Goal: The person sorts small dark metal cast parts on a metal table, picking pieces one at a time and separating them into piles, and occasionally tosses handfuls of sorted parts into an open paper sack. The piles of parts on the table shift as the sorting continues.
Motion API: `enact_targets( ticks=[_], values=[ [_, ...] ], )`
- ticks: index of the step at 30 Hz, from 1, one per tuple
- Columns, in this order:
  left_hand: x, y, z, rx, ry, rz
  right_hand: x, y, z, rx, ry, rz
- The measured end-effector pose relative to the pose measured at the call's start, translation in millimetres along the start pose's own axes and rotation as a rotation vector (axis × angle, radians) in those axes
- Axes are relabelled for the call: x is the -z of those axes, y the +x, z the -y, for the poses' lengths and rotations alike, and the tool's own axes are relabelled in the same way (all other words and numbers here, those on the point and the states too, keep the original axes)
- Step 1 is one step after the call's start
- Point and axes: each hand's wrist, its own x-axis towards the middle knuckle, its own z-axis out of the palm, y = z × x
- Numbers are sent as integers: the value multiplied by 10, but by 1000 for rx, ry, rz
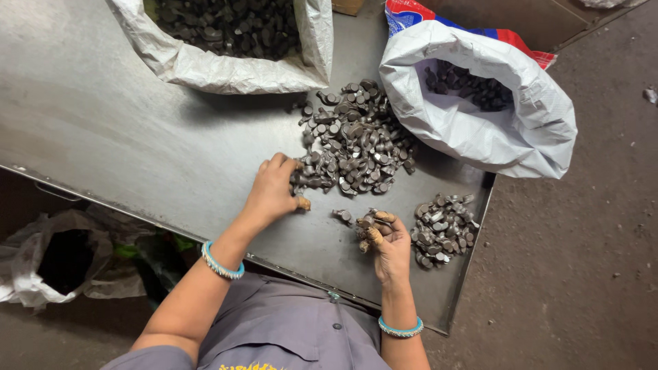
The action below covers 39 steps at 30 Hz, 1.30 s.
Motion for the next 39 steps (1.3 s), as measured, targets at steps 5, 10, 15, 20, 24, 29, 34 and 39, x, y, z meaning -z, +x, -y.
enact_targets(
  ticks=[5, 10, 15, 20, 24, 29, 34, 39],
  values=[
    [-254, -273, -174, -37, -71, -3, 82, -54, 17, -100, 116, -9],
    [-378, -422, -445, -10, -228, 3, 217, -62, 13, -180, 226, 1],
    [-319, -511, -701, -19, -525, 16, 276, -83, 28, -197, 270, -23],
    [-392, -628, -865, -6, -335, -139, 97, -178, 151, -150, 111, -24],
    [-666, -551, -773, 606, -1399, 294, -132, -210, 338, 47, -360, 36],
    [-801, -566, -485, 669, -1456, 268, -330, -177, 484, 429, -1300, -63],
    [-573, -579, -391, 558, -1115, 227, -356, -177, 292, 572, -1382, -107],
    [-324, -605, -469, 204, -416, 151, -63, -63, 187, 162, -666, -133]
  ],
)
